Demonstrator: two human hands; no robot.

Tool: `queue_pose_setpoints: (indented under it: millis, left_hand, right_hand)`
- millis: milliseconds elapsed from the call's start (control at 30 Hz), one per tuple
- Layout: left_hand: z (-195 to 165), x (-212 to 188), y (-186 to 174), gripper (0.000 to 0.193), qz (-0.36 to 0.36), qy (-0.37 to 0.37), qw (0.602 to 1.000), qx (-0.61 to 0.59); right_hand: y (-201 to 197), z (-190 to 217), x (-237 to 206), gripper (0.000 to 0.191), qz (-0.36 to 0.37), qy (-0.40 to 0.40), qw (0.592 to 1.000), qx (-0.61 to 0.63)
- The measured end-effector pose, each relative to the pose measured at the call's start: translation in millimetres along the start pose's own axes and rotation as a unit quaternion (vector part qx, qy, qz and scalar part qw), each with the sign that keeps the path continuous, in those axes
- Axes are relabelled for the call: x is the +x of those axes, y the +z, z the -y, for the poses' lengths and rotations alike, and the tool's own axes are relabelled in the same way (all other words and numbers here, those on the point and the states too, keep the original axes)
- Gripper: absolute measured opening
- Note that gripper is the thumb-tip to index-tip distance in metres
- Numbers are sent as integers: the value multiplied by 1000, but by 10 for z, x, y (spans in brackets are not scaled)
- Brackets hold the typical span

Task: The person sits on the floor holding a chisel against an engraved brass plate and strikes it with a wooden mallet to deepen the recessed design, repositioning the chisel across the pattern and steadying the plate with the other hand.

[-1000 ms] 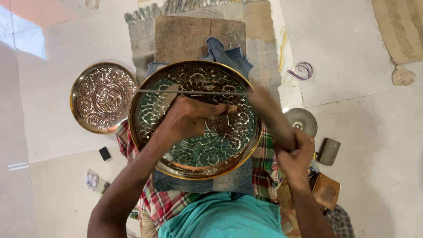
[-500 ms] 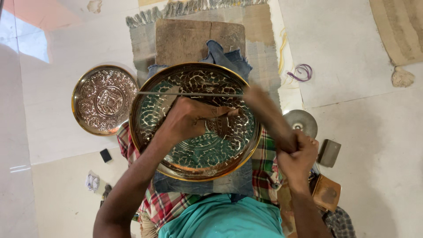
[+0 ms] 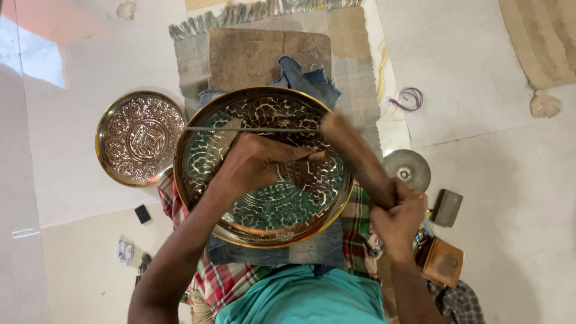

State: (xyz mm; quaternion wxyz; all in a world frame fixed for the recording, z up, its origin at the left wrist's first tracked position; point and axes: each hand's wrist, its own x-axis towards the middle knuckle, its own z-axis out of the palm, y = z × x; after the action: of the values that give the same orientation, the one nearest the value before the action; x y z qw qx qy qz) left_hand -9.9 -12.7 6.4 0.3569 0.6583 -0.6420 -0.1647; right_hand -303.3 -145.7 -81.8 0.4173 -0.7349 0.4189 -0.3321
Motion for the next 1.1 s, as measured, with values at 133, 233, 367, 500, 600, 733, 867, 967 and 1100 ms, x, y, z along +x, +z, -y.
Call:
queue_pose_setpoints:
  millis: [133,233,367,500,600,733,867,967,1100]
  left_hand:
    - [58,-10,33,64,12,-19,1000,10]
    - [68,2,53,57,-22,22,999,2]
    - [35,28,42,54,15,-25,1000,-4]
    - [25,41,27,53,-24,57,998,-16]
    - [48,24,69,55,-67,85,994,-12]
    - [55,-14,247,42,-266,10,961,-78]
    - [-55,-189,421,47,-362,-24,892,-269]
    - [-120,-237,537,41,-373,-200,897,-126]
    - [-134,-148,732,48,-466,-99,879,-19]
  right_hand:
    - [70,28,-58,24,-37,178,969,170]
    - [55,92,-56,29,57,76,988,-125]
    - [73,121,-81,29,-42,19,998,30]
    - [33,45,-155,19,-31,-26,998,-46]
    - [-82,-31,-262,21,58,109,991,-56]
    - [-13,-121,-572,28,41,145,987,55]
    - [27,-274,-925,32,98,175,979,-20]
    - [-19,-421,-911,34,117,207,971,-12]
    - [-135,-373,-475,39,40,122,987,97]
